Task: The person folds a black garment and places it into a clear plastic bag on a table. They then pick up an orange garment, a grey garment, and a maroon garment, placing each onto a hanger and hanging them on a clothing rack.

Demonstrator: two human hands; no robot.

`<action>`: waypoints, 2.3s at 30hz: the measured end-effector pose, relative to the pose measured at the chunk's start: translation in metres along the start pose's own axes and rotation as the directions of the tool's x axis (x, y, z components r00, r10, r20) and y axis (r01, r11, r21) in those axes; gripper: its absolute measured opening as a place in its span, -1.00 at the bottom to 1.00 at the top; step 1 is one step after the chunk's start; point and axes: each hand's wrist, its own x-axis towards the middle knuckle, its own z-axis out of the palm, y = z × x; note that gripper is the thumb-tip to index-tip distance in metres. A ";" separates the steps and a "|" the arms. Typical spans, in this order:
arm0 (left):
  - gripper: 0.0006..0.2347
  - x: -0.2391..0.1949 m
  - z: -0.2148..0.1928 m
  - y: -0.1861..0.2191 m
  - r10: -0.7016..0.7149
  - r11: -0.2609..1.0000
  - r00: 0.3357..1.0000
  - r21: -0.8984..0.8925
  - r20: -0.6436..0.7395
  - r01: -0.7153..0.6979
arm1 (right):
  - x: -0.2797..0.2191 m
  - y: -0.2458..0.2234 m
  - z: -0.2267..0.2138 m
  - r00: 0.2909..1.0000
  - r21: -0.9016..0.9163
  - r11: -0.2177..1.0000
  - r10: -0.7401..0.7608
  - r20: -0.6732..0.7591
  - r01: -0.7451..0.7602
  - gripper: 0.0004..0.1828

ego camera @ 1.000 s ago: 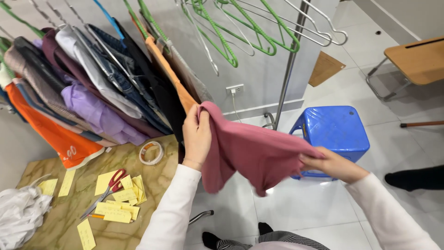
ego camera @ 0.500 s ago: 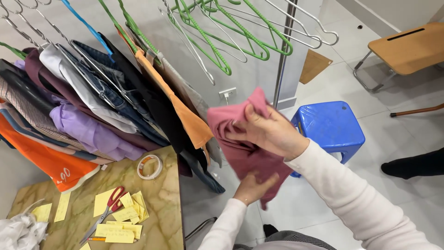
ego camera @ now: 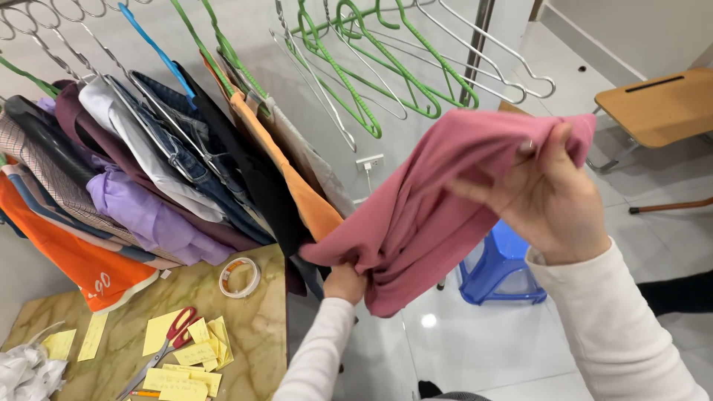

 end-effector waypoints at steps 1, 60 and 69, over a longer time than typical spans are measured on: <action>-0.64 0.006 -0.001 -0.010 0.099 0.994 0.995 -0.048 0.031 -0.098 | 0.006 -0.002 -0.003 0.989 -0.062 0.996 -0.064 -0.135 0.056 -0.66; -0.51 -0.133 -0.124 0.109 0.460 0.296 0.805 -0.791 -0.374 -0.536 | -0.041 0.129 -0.035 0.943 -0.543 0.815 0.010 -0.334 -0.201 -0.87; -0.78 -0.132 -0.017 0.057 0.386 0.756 0.686 -0.213 -0.617 -0.618 | -0.036 0.095 -0.052 0.935 -0.407 0.896 0.023 -0.354 -0.176 -0.86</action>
